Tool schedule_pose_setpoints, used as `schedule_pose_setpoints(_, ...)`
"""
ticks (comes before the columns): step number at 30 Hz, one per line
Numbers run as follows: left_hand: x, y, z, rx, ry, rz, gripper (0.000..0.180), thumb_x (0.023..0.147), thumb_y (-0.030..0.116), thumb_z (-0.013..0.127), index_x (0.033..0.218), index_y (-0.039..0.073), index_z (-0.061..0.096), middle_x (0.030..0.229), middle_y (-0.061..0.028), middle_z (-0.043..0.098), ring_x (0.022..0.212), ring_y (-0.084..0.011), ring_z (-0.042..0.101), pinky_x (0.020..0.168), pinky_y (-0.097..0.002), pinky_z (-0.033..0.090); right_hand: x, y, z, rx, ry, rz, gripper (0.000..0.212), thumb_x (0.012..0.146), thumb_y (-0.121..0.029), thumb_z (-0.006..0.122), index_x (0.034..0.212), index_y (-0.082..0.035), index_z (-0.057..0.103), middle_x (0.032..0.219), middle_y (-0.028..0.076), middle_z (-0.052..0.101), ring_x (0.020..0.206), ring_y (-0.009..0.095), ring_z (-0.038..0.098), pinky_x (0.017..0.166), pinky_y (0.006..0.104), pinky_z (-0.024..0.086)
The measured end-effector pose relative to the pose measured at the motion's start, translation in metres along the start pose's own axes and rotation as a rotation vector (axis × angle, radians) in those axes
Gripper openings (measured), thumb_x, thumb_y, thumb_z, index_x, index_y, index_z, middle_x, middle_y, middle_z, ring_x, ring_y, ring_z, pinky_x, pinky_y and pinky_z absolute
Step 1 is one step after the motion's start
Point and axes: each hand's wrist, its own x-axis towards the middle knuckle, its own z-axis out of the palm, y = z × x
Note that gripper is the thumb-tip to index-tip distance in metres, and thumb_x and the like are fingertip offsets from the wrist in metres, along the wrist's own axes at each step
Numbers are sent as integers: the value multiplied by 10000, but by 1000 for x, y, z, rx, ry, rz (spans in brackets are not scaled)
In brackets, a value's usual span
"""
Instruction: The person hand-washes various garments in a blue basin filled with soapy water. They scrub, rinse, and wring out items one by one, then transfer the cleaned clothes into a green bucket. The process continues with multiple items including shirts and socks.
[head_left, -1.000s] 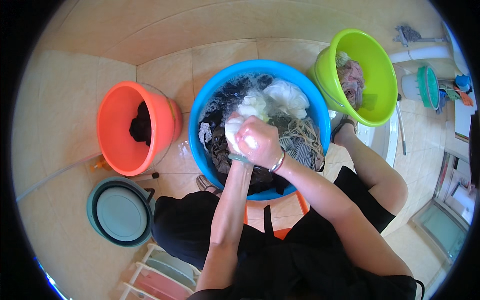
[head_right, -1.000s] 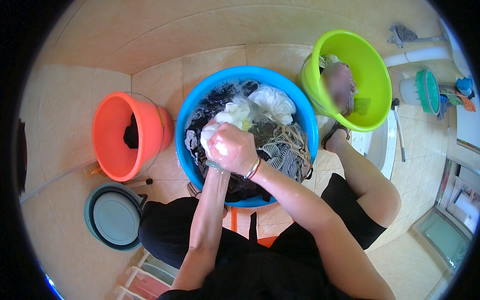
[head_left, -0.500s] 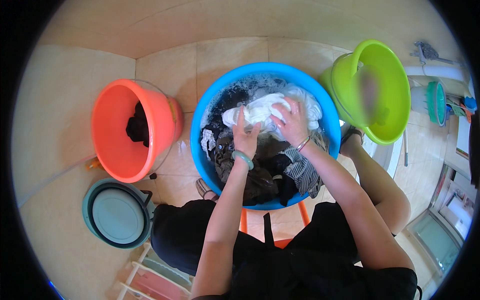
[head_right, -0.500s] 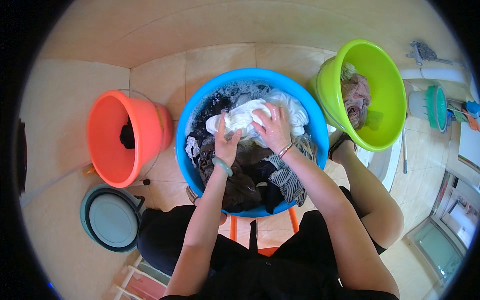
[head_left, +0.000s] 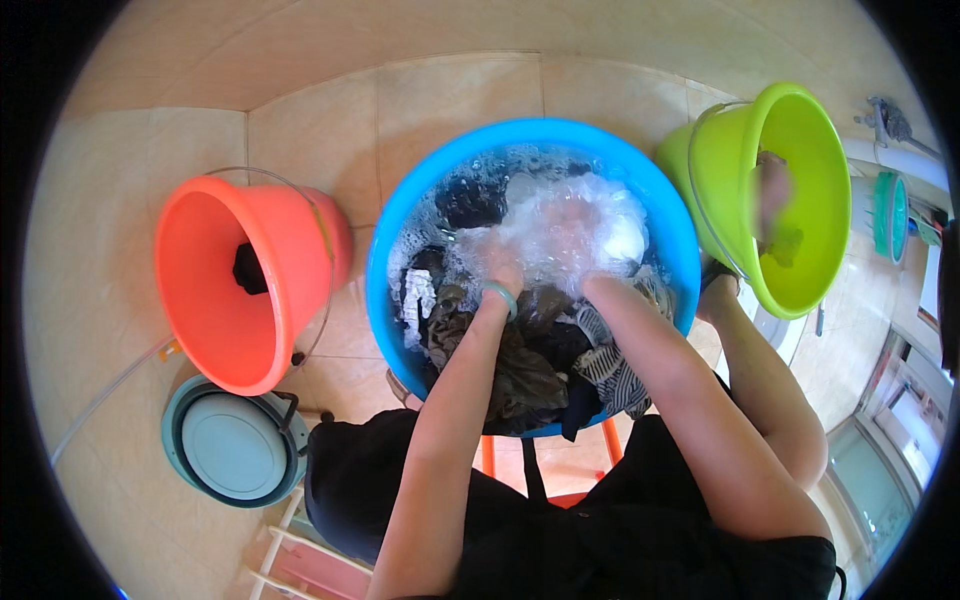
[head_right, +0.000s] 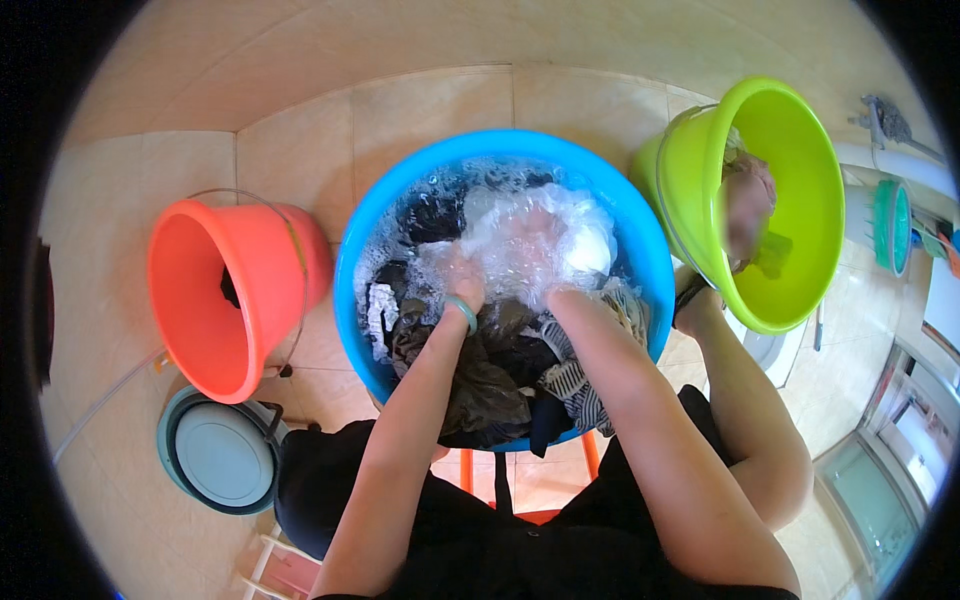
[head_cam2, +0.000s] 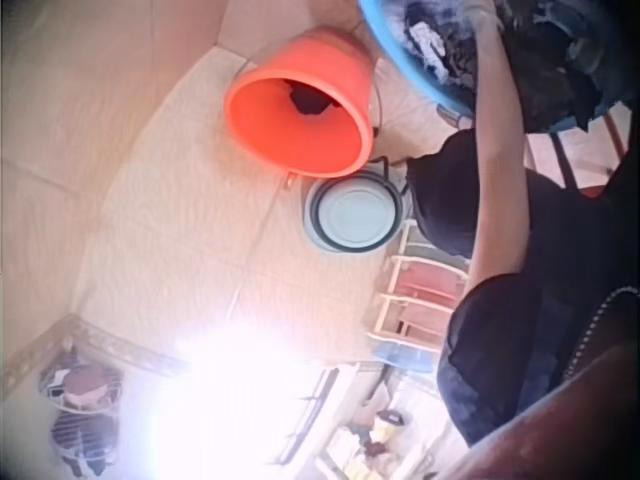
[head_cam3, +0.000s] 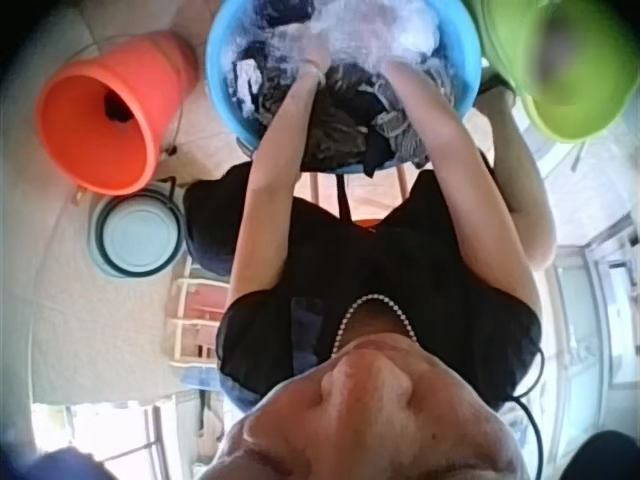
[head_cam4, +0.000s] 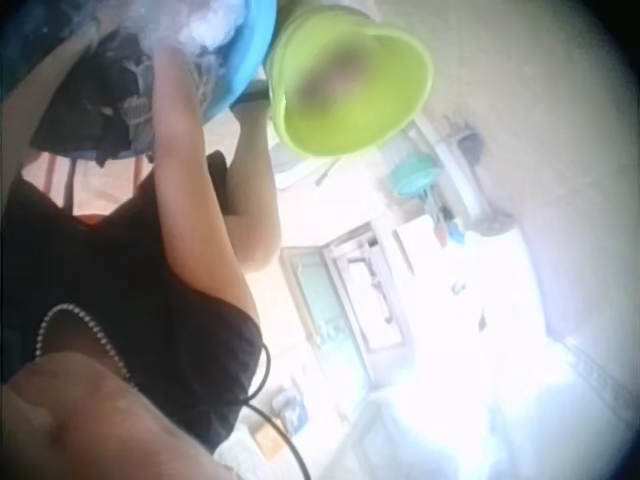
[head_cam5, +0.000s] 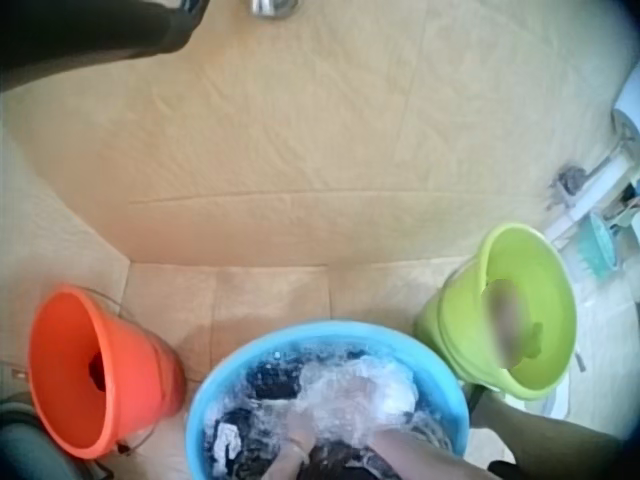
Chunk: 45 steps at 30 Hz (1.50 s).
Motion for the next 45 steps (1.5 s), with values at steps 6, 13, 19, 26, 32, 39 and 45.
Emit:
schedule_pose_setpoints(6, 22, -23, -5, -274, -94, 33, 583, 892, 214, 597, 1397, 6, 396, 1252, -165, 571, 1206, -317, 495, 1040, -386, 357, 2, -49, -23, -255, 112, -356, 352, 833, -110, 638, 1183, -133, 615, 1222, 149, 552, 1160, 348, 491, 985, 422, 420)
schedule_pose_setpoints(13, -55, 33, -70, -1743, -277, 45, 617, 923, 589, 491, 1280, 86, 523, 1130, -90, 606, 1066, -238, 570, 877, -389, 502, -107, -204, -65, -56, -44, -913, 148, 759, -115, 664, 896, -174, 659, 1044, 28, 585, 999, 275, 528, 864, 416, 425)
schedule_pose_setpoints(19, -120, 64, -91, -1798, -499, -181, 457, 993, 423, 449, 1234, 47, 546, 1160, -143, 625, 1045, -277, 602, 967, -385, 467, -191, -253, -84, -204, -158, -1089, 241, 781, -229, 629, 1008, -169, 683, 1105, -17, 543, 954, 224, 467, 832, 405, 397)
schedule_pose_setpoints(26, -144, 60, -82, -1828, -444, -82, 415, 993, 372, 464, 1228, 39, 545, 1135, -126, 629, 1012, -247, 615, 913, -365, 496, -202, -291, -81, -146, 139, -978, 292, 601, -298, 814, 822, -177, 665, 868, -35, 549, 723, 174, 547, 587, 310, 427)
schedule_pose_setpoints(32, -155, 43, -70, -1761, -120, 238, 381, 993, 328, 477, 1223, 32, 544, 1114, -111, 633, 984, -222, 626, 866, -348, 521, -177, -298, -83, 93, 184, -931, 136, 744, -139, 729, 702, -107, 605, 759, 47, 577, 660, 232, 609, 575, 362, 501)
schedule_pose_setpoints(39, -202, 133, -81, -1506, 316, -24, 354, 993, 322, 493, 1142, 21, 606, 1091, -62, 625, 1016, -161, 578, 919, -295, 442, -117, -186, -110, -213, 262, -260, 239, 917, -284, 560, 857, -68, 643, 767, 163, 627, 697, 330, 634, 609, 433, 500)
schedule_pose_setpoints(45, -190, 120, -96, -515, 228, 458, 463, 1008, 356, 438, 1420, 142, 443, 1352, -158, 538, 1200, -287, 542, 1006, -347, 406, -124, -178, -160, -557, 89, -483, 409, 763, -155, 673, 1147, -69, 565, 1149, 126, 595, 1117, 343, 527, 918, 466, 420)
